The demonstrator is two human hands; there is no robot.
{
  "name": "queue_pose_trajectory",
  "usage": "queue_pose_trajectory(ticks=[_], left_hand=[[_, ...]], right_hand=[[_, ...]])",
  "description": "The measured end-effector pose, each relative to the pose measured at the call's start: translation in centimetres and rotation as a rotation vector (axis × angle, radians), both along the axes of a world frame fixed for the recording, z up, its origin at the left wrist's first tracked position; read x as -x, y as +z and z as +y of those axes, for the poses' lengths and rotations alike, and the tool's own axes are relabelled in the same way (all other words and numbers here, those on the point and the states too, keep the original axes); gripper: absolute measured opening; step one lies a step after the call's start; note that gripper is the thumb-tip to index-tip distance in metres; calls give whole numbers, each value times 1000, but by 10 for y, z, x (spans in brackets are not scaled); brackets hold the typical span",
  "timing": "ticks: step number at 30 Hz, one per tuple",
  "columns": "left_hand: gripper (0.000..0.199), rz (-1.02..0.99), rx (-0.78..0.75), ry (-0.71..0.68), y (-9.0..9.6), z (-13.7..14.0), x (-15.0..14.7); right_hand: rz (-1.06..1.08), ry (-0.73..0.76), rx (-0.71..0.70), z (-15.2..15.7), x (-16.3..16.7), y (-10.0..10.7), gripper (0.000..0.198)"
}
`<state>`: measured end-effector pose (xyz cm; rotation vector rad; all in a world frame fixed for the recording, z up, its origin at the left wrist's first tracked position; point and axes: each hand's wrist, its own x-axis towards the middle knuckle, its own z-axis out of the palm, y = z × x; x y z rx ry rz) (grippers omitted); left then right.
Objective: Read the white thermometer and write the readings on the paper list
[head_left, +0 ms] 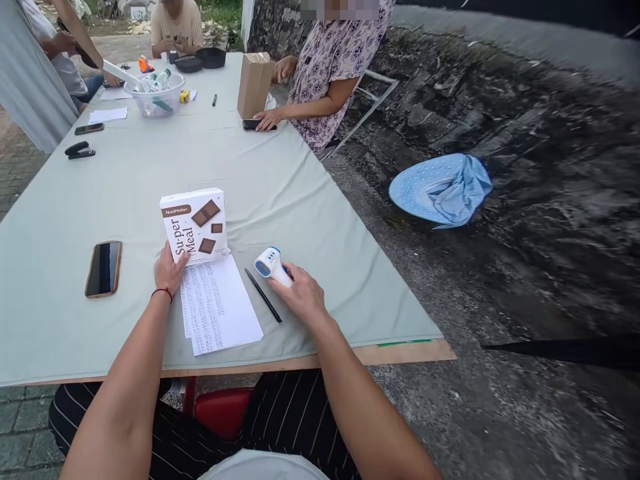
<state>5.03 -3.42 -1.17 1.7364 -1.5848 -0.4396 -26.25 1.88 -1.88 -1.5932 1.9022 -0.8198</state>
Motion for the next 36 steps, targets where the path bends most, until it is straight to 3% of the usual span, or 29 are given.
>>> queue_pose_trajectory(ticks=[5, 9, 12, 15, 18, 23, 27, 31, 36], left_hand=[[64, 27, -2, -3, 1, 1, 1], [64, 9, -13, 14, 2, 2, 3], [62, 14, -11, 13, 3, 2, 5], [63, 15, -18, 13, 2, 3, 7], [63, 26, -13, 2, 1, 5, 9], [61, 39, -16, 2, 0, 6, 12], [64, 38, -23, -4, -3, 6, 13], [67, 22, -27, 15, -4, 6, 14], [65, 25, -7, -12, -4, 7, 15]], right_hand=[[318, 43, 137, -1, 6, -20, 43], [289, 52, 343, 15, -5, -18, 29], [217, 183, 227, 24, -16, -18, 23], [222, 233, 137, 27, -21, -20, 33], [54, 293, 162, 31, -21, -17, 43], [-626, 421, 110, 53, -29, -1, 43], [-938, 547, 80, 71, -42, 6, 45], [-962, 544, 52, 78, -53, 1, 44], [-767, 292, 123, 81, -60, -10, 30]])
